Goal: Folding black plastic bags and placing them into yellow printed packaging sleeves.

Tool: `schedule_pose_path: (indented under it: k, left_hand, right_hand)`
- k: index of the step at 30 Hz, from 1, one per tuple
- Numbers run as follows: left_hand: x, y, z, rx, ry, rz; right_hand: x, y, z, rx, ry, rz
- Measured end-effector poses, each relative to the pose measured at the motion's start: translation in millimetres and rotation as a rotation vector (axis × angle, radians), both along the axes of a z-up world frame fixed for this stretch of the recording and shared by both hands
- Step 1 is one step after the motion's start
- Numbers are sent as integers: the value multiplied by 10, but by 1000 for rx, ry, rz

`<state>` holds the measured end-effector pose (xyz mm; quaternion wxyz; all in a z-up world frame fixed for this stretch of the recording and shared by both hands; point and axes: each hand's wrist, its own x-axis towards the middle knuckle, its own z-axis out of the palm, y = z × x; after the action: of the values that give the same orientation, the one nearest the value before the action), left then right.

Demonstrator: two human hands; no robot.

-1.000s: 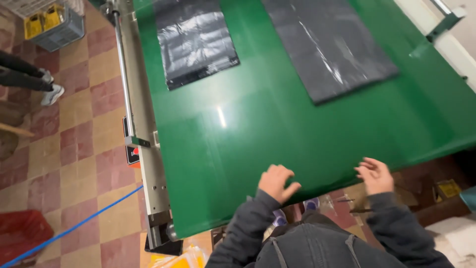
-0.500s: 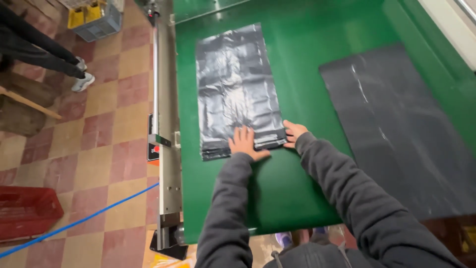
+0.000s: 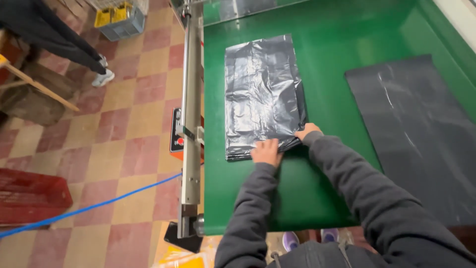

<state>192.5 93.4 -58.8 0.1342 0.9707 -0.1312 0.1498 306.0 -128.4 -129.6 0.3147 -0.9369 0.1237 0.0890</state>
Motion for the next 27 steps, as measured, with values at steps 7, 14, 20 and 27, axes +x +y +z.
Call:
schedule_pose_path:
  k: [7,14,20,27]
  left_hand:
    - [-1053,954,637,97,-285,47]
    - [-907,704,940,-747,390,-305]
    - [44,450,237,-891,503,-60]
    - [127,299,384,-673,500,-65]
  right_hand:
    - [-1484,-1139,232,556,-2,228]
    - [-2036,-2075,909,822,838,84]
    - [-496,-2261,1075,539,478,214]
    - [1238,-1416,668,45,-521,665]
